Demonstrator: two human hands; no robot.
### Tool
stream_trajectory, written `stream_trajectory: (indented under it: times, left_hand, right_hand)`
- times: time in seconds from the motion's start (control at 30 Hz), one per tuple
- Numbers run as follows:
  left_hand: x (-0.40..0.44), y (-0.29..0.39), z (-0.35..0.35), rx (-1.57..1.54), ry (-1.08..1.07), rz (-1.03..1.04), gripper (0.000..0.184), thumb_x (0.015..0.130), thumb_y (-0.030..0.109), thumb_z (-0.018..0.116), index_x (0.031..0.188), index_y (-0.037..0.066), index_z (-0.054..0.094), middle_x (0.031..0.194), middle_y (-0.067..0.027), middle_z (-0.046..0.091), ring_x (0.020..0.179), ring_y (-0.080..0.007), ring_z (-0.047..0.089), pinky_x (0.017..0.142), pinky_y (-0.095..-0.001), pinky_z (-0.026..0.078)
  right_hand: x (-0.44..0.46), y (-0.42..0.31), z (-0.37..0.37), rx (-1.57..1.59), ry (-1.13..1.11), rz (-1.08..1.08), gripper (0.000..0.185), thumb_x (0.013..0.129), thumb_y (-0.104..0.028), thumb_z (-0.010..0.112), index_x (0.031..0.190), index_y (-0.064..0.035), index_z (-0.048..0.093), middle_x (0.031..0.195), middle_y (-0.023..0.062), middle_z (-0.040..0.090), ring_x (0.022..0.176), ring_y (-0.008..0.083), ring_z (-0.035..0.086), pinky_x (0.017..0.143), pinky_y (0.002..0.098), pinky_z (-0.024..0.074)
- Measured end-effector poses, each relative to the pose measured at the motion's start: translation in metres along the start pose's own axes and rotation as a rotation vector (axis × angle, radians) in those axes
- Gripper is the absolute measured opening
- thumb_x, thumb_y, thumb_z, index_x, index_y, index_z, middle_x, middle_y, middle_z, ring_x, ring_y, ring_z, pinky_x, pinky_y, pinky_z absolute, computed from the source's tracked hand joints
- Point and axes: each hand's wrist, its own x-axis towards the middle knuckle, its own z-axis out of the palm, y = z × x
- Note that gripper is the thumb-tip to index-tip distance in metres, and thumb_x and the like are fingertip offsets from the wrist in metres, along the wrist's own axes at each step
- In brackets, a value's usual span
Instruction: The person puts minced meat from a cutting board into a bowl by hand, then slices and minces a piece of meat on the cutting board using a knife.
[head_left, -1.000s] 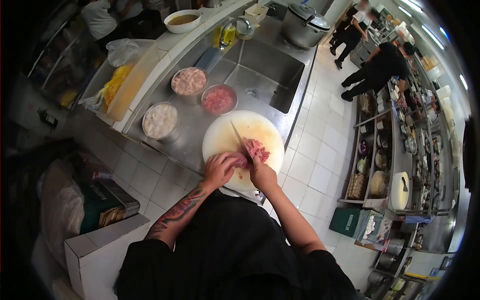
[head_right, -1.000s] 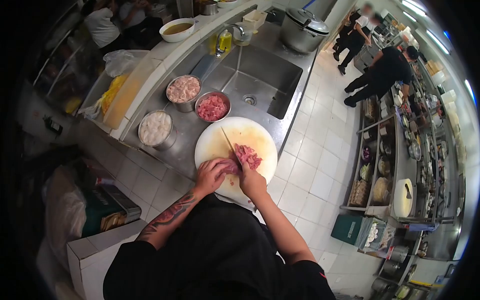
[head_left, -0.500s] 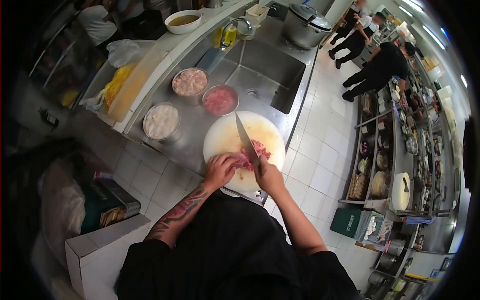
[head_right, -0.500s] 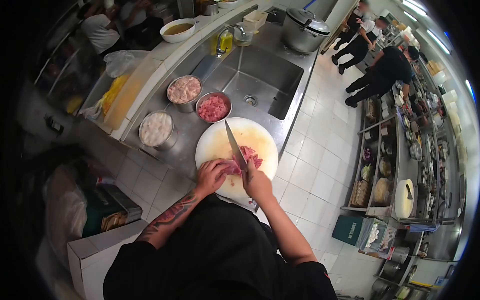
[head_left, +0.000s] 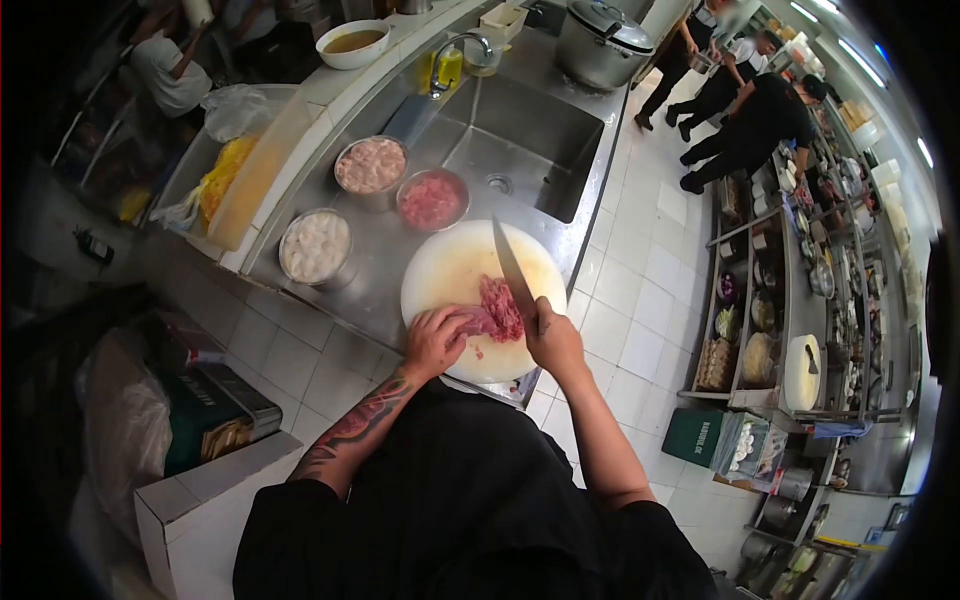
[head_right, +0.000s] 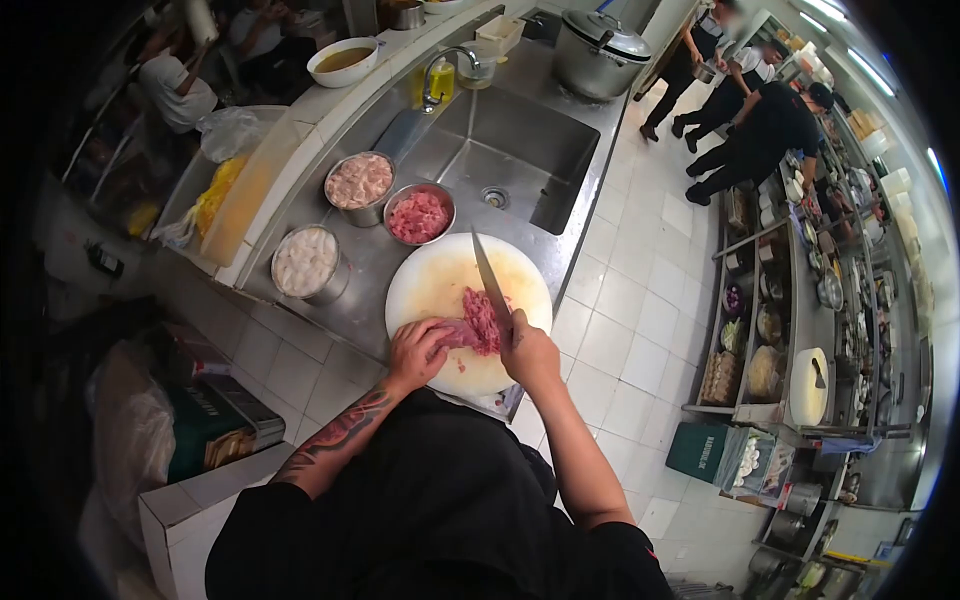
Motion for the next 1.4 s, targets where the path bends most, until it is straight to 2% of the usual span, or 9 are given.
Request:
stream_trajectory:
  times: [0.13,0.23,0.37,0.53,0.63,0.73,1.0,1.27,1.4]
  left_hand:
    - [0.0,0.001,0.002,0.01,0.005,-0.005,0.037,0.086,0.018,0.076,0.124,0.016,0.076,0.132,-0.0055,0.07,0.117,-0.0314,0.067,0.101,-0.0457,0.05]
    - [0.003,0.004,-0.005,0.009,0.003,-0.012,0.036,0.086,0.018,0.077,0.122,0.015,0.076,0.131,-0.0062,0.07,0.117,-0.0321,0.067,0.101,-0.0454,0.05]
    - [0.001,0.001,0.001,0.004,-0.004,-0.023,0.036,0.086,0.017,0.077,0.122,0.015,0.076,0.131,-0.0061,0.07,0.117,-0.032,0.067,0.102,-0.0457,0.05]
    - [0.002,0.001,-0.002,0.005,-0.005,-0.016,0.037,0.086,0.017,0.077,0.122,0.015,0.076,0.131,-0.0061,0.07,0.118,-0.0316,0.067,0.102,-0.0456,0.05]
    - [0.001,0.003,0.001,0.004,-0.003,-0.019,0.037,0.086,0.018,0.078,0.123,0.015,0.076,0.131,-0.006,0.07,0.118,-0.0316,0.067,0.103,-0.0455,0.05]
    - [0.001,0.001,-0.002,0.016,-0.007,-0.022,0.038,0.086,0.018,0.078,0.123,0.015,0.076,0.132,-0.006,0.07,0.118,-0.0316,0.067,0.103,-0.0454,0.05]
    - [0.001,0.001,-0.001,0.009,-0.006,-0.024,0.037,0.086,0.018,0.077,0.123,0.014,0.076,0.131,-0.0063,0.07,0.118,-0.0319,0.067,0.103,-0.0452,0.05]
    - [0.0,-0.001,0.001,0.008,0.015,0.002,0.036,0.087,0.018,0.076,0.124,0.016,0.076,0.132,-0.0064,0.07,0.117,-0.0327,0.067,0.102,-0.047,0.051]
    - [0.0,-0.001,0.005,0.007,0.005,-0.026,0.037,0.087,0.018,0.076,0.124,0.016,0.075,0.133,-0.0065,0.069,0.119,-0.0325,0.067,0.102,-0.0469,0.051]
  right_hand:
    - [0.006,0.017,0.027,0.008,0.078,0.027,0.027,0.106,-0.03,0.058,0.116,-0.0054,0.061,0.084,0.028,0.075,0.08,0.05,0.074,0.071,0.0612,0.0578]
    - [0.001,0.008,0.0,0.034,0.024,-0.016,0.037,0.104,-0.028,0.058,0.131,-0.0021,0.059,0.087,0.0284,0.075,0.08,0.0496,0.075,0.071,0.0617,0.0579]
    - [0.006,0.037,0.059,0.035,0.101,0.007,0.031,0.105,-0.03,0.059,0.122,-0.0047,0.059,0.087,0.0286,0.075,0.08,0.0498,0.074,0.072,0.062,0.0573]
    - [0.0,0.013,0.011,0.043,0.007,0.036,0.042,0.103,-0.03,0.06,0.135,-0.0034,0.054,0.09,0.03,0.075,0.085,0.0504,0.074,0.075,0.0615,0.0583]
    - [0.004,0.031,0.035,0.041,0.032,0.028,0.033,0.102,-0.031,0.061,0.12,-0.0041,0.058,0.092,0.0295,0.075,0.087,0.0487,0.075,0.077,0.0617,0.0583]
    - [0.004,0.023,-0.009,-0.001,-0.002,0.015,0.032,0.104,-0.034,0.061,0.121,-0.0073,0.058,0.091,0.0284,0.075,0.085,0.0493,0.074,0.075,0.0612,0.0583]
    - [0.012,0.038,0.015,0.005,0.06,-0.013,0.028,0.106,-0.032,0.059,0.119,-0.007,0.058,0.083,0.0278,0.074,0.077,0.0507,0.073,0.068,0.0616,0.0564]
    - [0.013,0.047,0.042,0.159,0.102,0.008,0.03,0.103,-0.03,0.065,0.119,-0.0052,0.062,0.092,0.0281,0.076,0.087,0.0502,0.074,0.076,0.0604,0.0577]
    - [-0.004,0.015,-0.002,0.185,0.147,0.096,0.033,0.102,-0.032,0.066,0.119,-0.0047,0.062,0.095,0.0269,0.077,0.091,0.0497,0.074,0.079,0.0593,0.0584]
